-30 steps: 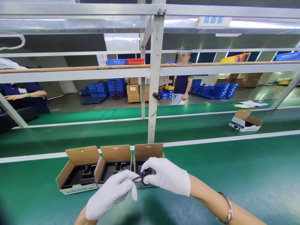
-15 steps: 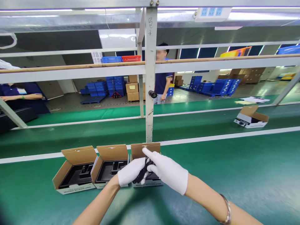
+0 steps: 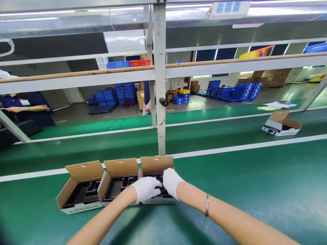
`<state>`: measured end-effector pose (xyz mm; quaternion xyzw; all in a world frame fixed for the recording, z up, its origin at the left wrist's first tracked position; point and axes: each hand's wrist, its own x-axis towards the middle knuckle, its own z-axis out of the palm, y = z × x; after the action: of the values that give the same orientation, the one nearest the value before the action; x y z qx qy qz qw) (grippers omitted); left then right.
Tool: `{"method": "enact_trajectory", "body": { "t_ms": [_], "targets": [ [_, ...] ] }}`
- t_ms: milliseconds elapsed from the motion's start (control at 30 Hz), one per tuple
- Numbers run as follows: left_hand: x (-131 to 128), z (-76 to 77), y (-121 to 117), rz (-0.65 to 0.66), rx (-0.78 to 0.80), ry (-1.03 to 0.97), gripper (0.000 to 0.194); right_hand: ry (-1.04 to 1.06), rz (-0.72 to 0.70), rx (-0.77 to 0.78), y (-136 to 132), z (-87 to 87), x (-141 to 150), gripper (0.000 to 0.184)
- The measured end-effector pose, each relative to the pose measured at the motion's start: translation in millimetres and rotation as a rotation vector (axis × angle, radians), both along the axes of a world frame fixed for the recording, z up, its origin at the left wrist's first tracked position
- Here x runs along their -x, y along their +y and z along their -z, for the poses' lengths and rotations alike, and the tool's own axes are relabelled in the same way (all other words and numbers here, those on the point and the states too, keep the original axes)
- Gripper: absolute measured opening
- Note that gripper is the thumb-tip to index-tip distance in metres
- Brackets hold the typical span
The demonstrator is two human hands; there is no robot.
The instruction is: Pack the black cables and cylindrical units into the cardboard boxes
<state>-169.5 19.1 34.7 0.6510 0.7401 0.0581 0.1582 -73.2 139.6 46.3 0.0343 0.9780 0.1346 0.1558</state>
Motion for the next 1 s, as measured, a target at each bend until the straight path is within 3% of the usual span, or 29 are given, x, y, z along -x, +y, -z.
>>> {"method": "enact_trajectory", "body": {
  "t_ms": [167, 233, 367, 467, 567, 667, 767, 833, 867, 933, 1000],
  "targets": [
    [-9.6, 4.1, 0.3, 0.094, 0.124, 0.273, 0.025, -0.012, 0.033, 0.081, -11.3, 19.6, 7.6, 0.013],
    [-12.6, 0.4, -0.1, 0.128, 0.177, 0.330, 0.021, -0.029, 0.026, 0.110, -6.6, 14.6, 4.6, 0.013],
    [-16.8, -3.4, 4.9, 0.145, 0.263, 0.375, 0.021, -0.079, -0.014, 0.179, 12.2, -11.6, -4.7, 0.015],
    [-21.2, -2.3, 13.0, 0.129, 0.289, 0.388, 0.025, -0.064, -0.059, 0.397, 13.2, -19.4, -11.4, 0.026],
    [-28.8, -6.4, 16.4, 0.085, 0.245, 0.407, 0.021, -0.032, -0.007, 0.529, 1.2, 2.6, -20.5, 0.031],
    [-34.2, -16.2, -1.5, 0.040, 0.072, 0.407, 0.023, 0.059, 0.155, 0.471, 5.7, 34.0, -37.7, 0.028],
    [-24.0, -17.1, -52.0, -0.189, -0.214, 0.433, 0.043, 0.112, 0.334, 0.452, 45.0, 41.6, -60.8, 0.021],
    [-5.7, -9.3, -95.9, -0.608, -0.601, 0.502, 0.044, 0.147, 0.434, 0.424, 83.3, 30.9, -71.9, 0.019],
    [5.1, -4.2, -116.9, -0.777, -0.708, 0.517, 0.044, 0.174, 0.485, 0.397, 103.1, 22.9, -74.0, 0.020],
    [24.3, 5.1, -150.1, -1.010, -0.697, 0.465, 0.049, 0.236, 0.589, 0.335, 139.5, 5.9, -68.8, 0.025],
    [33.3, 10.9, -168.2, -1.128, -0.627, 0.413, 0.054, 0.284, 0.631, 0.276, 168.3, -9.1, -50.8, 0.027]
  ]
}}
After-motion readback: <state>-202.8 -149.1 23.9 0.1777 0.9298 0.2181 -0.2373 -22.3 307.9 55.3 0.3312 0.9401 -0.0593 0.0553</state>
